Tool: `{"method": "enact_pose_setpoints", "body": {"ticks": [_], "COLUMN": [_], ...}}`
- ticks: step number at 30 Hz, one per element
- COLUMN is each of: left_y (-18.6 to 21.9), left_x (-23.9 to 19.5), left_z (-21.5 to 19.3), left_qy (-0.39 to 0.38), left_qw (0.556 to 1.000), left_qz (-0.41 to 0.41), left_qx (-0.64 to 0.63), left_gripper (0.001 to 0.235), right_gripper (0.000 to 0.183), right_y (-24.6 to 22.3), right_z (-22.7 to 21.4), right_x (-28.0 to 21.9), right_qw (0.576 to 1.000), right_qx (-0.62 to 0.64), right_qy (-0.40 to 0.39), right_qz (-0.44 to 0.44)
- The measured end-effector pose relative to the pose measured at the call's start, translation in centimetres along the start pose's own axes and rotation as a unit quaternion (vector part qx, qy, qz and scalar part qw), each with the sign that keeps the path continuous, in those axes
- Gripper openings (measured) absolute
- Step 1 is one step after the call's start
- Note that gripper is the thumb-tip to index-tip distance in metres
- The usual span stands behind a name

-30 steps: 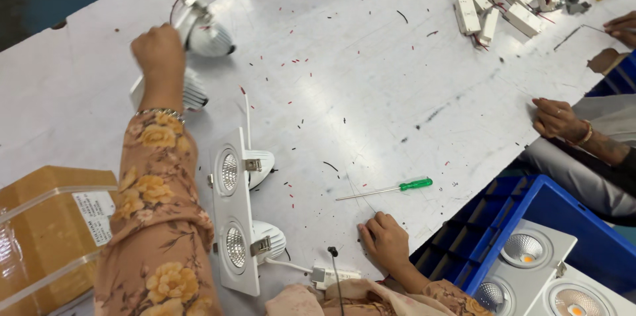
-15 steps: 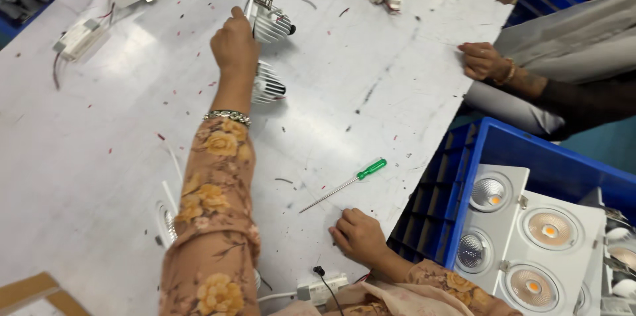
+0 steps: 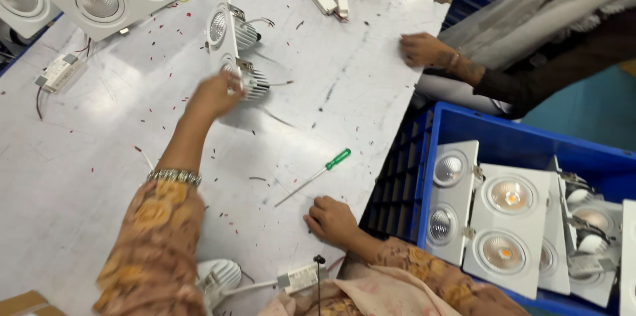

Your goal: The person connects wires from a light fixture to a driver unit by hand and using a screwdriver. They handle multiple light fixtures, connecting components and then placing the assembled units into a blue crate.

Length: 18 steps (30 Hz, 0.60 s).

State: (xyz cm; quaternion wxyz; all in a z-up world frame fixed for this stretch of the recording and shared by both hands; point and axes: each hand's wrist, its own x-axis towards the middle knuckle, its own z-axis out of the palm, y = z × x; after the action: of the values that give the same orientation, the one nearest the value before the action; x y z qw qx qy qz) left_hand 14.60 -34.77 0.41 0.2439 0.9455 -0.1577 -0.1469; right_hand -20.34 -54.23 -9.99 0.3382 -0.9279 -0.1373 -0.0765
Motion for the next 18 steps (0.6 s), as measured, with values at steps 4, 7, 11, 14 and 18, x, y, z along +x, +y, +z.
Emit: {"method": "enact_pose_setpoints", "body": {"ticks": [4,7,11,14,18], "left_y": [3.0,8.1,14.5,16.2,14.2], "left_x": [-10.6,-19.2,-29.0,-34.8,-38.7], "left_z": [0.1,-3.0,-6.3,-6.5,-1.7], "left_qy": [-0.267,-0.270,-0.335,-0.405,-0.396], "left_qw": [0.959,0.958,0.932,0.886,0.890], "left_qz": [0.029,0.093,0.123,0.188,0.158], "left_qx": [0.087,0.044,-0.053,-0.125,-0.162], "left_gripper": [0.063,0.060,0.059,0.053,0.050], "right_gripper": [0.022,0.023,0.029,0.037,0.046], "right_y": [0.0,0.3,1.0,0.1,-4.2], "right_z": [0.5,0.7,1.9,2.1,1.8], "right_x": [-0.5,-0.7,-1.0,-0.7,-3.3], "right_qw": [1.000,1.000,0.999,0.977,0.990], "right_qx": [-0.011,-0.020,-0.006,0.064,0.096], "right_qy": [0.000,0.004,-0.006,-0.089,-0.106], "right_qz": [0.001,-0.002,0.048,0.184,-0.016]}}
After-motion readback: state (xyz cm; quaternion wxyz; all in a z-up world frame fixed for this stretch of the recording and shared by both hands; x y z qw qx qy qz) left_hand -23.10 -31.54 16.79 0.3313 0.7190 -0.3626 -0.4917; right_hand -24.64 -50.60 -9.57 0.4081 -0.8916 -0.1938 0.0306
